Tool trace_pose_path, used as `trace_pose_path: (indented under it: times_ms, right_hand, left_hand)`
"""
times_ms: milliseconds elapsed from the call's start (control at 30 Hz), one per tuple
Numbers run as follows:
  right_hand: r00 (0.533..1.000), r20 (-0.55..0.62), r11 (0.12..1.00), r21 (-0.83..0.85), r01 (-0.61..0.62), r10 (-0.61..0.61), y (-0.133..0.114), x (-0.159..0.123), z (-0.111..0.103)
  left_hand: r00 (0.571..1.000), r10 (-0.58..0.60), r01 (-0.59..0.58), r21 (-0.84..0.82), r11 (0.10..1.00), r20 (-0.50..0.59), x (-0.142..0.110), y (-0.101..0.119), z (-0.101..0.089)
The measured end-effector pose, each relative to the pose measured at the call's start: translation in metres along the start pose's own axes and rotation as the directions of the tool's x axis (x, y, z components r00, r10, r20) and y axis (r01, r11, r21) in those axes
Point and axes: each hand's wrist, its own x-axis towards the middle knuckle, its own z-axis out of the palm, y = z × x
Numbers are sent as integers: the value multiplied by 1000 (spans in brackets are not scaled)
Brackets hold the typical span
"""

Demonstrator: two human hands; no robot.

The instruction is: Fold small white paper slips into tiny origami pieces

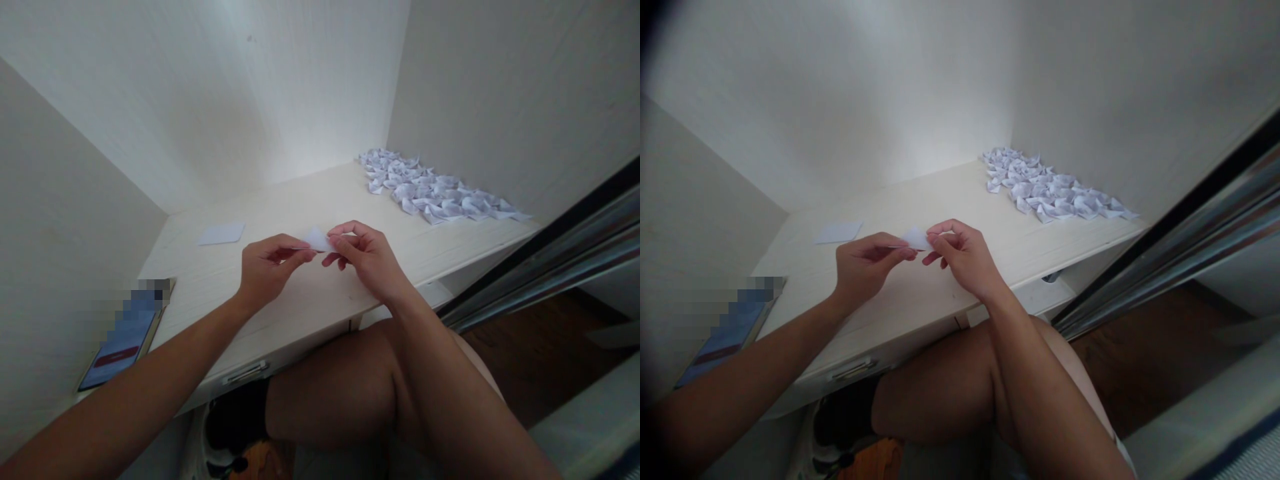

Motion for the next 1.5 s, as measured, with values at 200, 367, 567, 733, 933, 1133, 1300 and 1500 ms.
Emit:
trace_pose_path:
  times_ms: [200, 367, 567, 733, 933, 1133, 1300, 1500]
  right_hand:
    - [998, 16, 998, -26, 55, -54, -1, -2, 2]
    - [995, -49, 991, -104, 81, -86, -1, -1, 4]
    - [991, -112, 990, -126, 56, -70, 3, 2, 7]
    - [987, -160, 999, -45, -4, -3, 6, 1, 12]
    - [976, -201, 994, 85, -63, 79, 10, 3, 17]
    - [972, -221, 995, 77, -68, 84, 11, 3, 19]
    - [973, -221, 995, 89, -47, 66, 12, 2, 19]
    - [970, -242, 997, 78, 14, 6, 15, 2, 21]
  left_hand:
    - [968, -250, 243, -169, 955, -22, 3, 4, 3]
    - [965, -264, 258, -213, 942, 0, 4, 5, 6]
    - [973, -230, 223, -222, 949, -6, 3, 4, 6]
    - [958, -285, 268, -285, 920, -21, 2, 1, 7]
    - [918, -395, 356, -365, 861, -36, 2, 5, 9]
    - [916, -399, 357, -364, 860, -43, 2, 6, 9]
    - [923, -379, 331, -358, 873, -70, 2, 6, 9]
    - [921, -365, 319, -276, 907, -134, 1, 5, 11]
